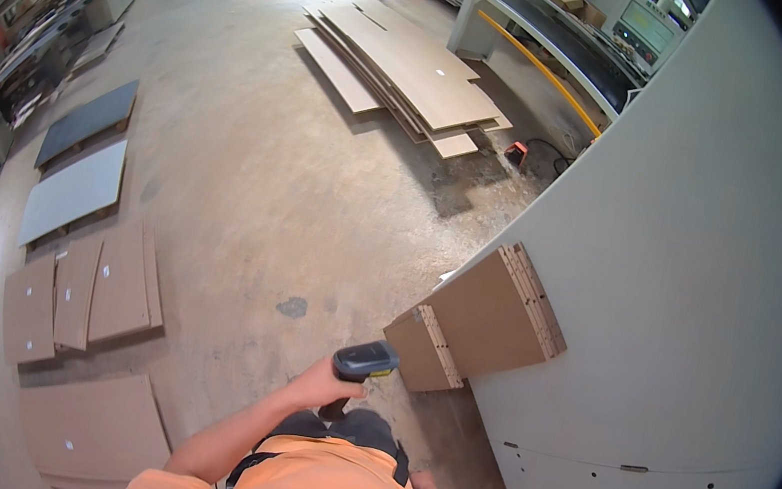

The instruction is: The person picks up large flat wood panels from the floor, places them on a machine table, and then removes them to stack them elsewhere. The person uses a barcode scanner and a yellow tool during the process.

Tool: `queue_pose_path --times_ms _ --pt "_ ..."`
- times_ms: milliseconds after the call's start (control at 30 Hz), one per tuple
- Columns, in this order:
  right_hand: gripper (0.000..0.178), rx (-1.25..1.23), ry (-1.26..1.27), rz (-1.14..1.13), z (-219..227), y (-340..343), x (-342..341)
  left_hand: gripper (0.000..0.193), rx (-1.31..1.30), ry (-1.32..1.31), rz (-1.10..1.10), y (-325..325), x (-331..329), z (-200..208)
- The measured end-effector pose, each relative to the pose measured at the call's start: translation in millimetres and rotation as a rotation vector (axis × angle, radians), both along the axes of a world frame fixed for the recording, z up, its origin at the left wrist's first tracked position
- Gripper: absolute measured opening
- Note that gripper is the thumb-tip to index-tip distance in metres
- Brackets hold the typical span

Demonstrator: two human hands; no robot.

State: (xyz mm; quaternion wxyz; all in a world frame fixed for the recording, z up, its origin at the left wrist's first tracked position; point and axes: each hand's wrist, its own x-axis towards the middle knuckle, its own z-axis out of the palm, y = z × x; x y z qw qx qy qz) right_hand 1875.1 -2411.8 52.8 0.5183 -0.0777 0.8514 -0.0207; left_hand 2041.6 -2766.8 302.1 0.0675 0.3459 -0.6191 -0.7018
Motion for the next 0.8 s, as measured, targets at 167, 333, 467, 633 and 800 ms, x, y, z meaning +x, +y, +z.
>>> queue_pose_path --times_ms 167,333,467,633,800 --pt "0.026 -0.307 0.093 -0.448 -13 -123 -38 0.030 -0.013 -0.107 -0.083 -143 -76 5" --pt "0.038 -0.337 0.115 -0.102 -112 -245 -102 0.034 0.060 -0.221 -0.024 -254 -151 -26" --pt "0.038 -0.391 0.085 -0.018 -134 -386 -205 0.029 0.306 -0.275 0.159 -340 -201 -25" --pt "0.027 -0.312 -0.084 -0.193 -59 -644 -388 0.018 0.207 -0.209 0.149 -461 -277 -5" --pt "0.020 -0.791 0.091 -0.135 20 -861 -532 0.026 0.166 -0.162 0.174 -592 -389 -7"
